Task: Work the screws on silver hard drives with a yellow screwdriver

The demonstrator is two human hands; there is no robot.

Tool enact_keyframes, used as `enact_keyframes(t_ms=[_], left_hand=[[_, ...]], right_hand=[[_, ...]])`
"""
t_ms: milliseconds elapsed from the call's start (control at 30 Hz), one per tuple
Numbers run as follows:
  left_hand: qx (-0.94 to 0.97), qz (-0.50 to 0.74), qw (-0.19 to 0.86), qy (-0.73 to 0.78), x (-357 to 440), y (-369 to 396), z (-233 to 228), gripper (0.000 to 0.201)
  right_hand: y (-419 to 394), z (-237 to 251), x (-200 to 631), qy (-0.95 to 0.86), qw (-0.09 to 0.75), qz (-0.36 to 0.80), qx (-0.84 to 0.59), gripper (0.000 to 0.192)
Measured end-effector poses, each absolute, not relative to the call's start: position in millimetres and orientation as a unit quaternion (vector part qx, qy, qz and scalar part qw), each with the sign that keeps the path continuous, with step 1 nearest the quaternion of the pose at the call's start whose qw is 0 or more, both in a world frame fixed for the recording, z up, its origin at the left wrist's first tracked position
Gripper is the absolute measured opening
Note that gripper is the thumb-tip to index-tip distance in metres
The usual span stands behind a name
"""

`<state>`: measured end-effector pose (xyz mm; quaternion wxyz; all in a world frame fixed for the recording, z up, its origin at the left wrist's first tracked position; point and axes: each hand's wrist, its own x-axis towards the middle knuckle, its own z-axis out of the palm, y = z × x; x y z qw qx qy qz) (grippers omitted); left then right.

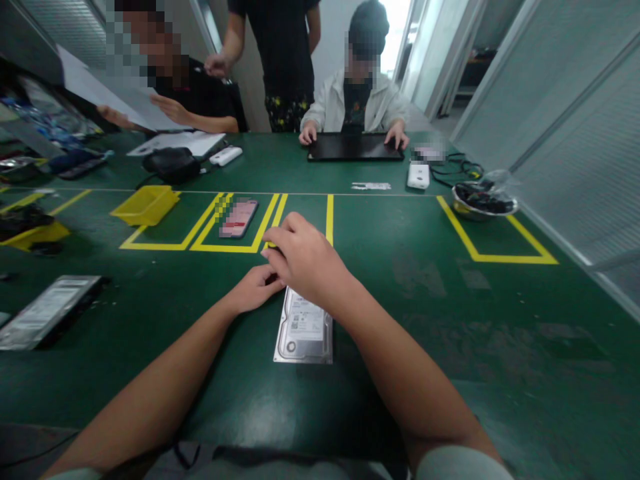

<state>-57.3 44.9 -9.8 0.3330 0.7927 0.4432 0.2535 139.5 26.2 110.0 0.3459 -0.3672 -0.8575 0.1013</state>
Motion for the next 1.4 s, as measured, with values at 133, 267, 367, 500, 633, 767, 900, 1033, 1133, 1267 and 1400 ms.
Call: enact_keyframes(t_ms=[133,267,367,500,633,767,900,1033,1133,1267,1400], left_hand=[[0.795,0.255,0.329,0.441,-59,45,-11,0.016],[0.790,0.259,0.338,0.441,-59,45,-11,0.018],[0.785,0.261,0.346,0.443,-59,44,-11,0.020],[0.786,0.260,0.342,0.444,-59,44,-11,0.020],[0.790,0.255,0.337,0.443,-59,45,-13,0.020],[0.791,0.254,0.335,0.444,-59,45,-13,0.019],[0.793,0.254,0.335,0.442,-60,45,-13,0.018],[0.790,0.260,0.342,0.437,-62,45,-15,0.018],[0.790,0.264,0.353,0.427,-65,46,-17,0.018],[0.793,0.252,0.347,0.433,-67,46,-17,0.017],[0.792,0.260,0.334,0.440,-66,42,-14,0.013]], right_hand=[[27,107,137,-0.854,0.334,0.084,-0.390,0.018],[29,103,134,-0.856,0.332,0.072,-0.390,0.021],[29,101,132,-0.858,0.332,0.064,-0.387,0.024],[29,99,131,-0.859,0.328,0.053,-0.389,0.027],[28,100,129,-0.859,0.315,0.045,-0.400,0.028],[26,101,128,-0.856,0.308,0.039,-0.414,0.028],[23,102,128,-0.854,0.304,0.029,-0.422,0.027],[21,104,129,-0.858,0.292,0.013,-0.423,0.027],[19,106,129,-0.859,0.278,0.012,-0.431,0.027],[17,105,127,-0.862,0.242,0.014,-0.445,0.027],[17,103,127,-0.863,0.224,0.015,-0.452,0.025]])
